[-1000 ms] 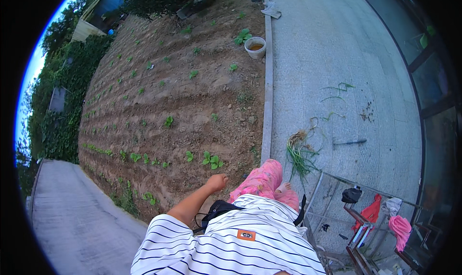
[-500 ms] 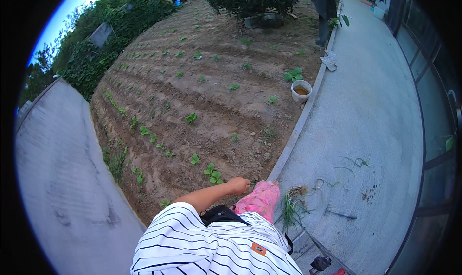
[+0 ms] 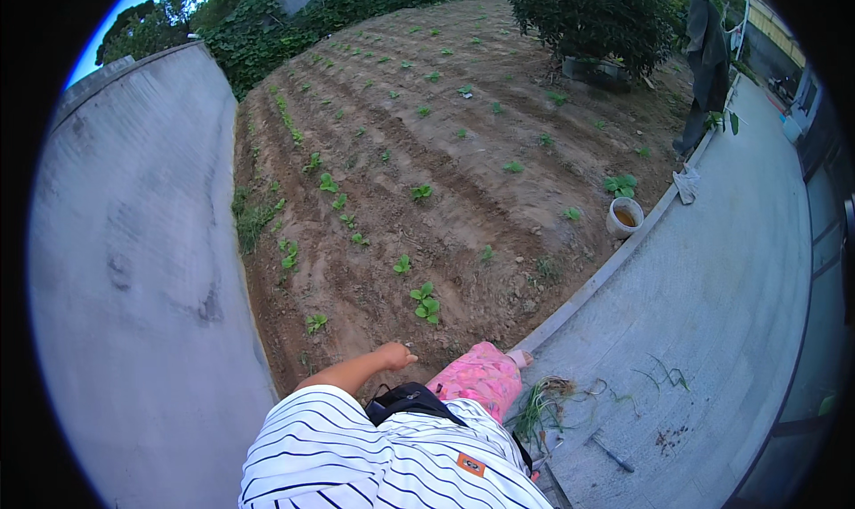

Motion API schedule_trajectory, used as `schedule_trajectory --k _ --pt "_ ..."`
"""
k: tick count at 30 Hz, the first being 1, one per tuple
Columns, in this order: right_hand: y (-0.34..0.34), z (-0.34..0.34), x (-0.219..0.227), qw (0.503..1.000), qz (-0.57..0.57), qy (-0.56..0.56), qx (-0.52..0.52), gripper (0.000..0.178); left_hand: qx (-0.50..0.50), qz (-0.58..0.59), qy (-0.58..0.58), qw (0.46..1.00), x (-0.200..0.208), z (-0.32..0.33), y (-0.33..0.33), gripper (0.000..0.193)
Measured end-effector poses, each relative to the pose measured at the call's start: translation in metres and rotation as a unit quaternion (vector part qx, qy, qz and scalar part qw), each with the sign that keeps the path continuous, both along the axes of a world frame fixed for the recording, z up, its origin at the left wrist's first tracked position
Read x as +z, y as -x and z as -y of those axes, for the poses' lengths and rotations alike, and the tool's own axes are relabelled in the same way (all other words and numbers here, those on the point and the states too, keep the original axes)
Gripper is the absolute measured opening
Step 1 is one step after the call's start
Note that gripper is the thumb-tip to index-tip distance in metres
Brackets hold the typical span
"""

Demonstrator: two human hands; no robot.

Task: The person removes weeds from the soil by hand and using a hand hoe.

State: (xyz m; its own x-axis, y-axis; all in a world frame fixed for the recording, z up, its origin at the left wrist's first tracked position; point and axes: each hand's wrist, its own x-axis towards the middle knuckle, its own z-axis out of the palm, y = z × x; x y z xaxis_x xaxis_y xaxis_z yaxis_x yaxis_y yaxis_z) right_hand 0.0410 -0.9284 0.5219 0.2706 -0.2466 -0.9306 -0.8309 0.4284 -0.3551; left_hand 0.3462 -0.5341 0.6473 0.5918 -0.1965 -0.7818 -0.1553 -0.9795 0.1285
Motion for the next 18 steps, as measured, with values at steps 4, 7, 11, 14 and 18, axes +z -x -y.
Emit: schedule_trajectory --k 4,7,11,14,18 --pt "-0.001 -0.007 0.005 1.000 0.014 0.003 0.017 0.030 0.021 0.037 0.016 0.999 -0.053 -0.066 0.071 0.026" --pt "0.005 -0.002 0.008 1.000 0.012 0.009 0.008 0.030 -0.055 -0.022 0.026 0.998 -0.089 -0.092 0.097 0.025" --pt "0.045 0.015 0.006 0.999 -0.010 0.021 -0.033 0.030 -0.085 -0.091 0.042 0.991 -0.114 -0.094 0.095 0.026" --pt "0.087 0.034 0.003 0.995 -0.037 0.030 -0.084 0.030 -0.074 -0.105 0.046 0.991 -0.128 -0.083 0.065 0.028" --pt "0.136 0.053 -0.003 0.984 -0.076 0.037 -0.155 0.030 -0.103 -0.083 0.035 0.991 -0.124 -0.024 -0.004 0.028"
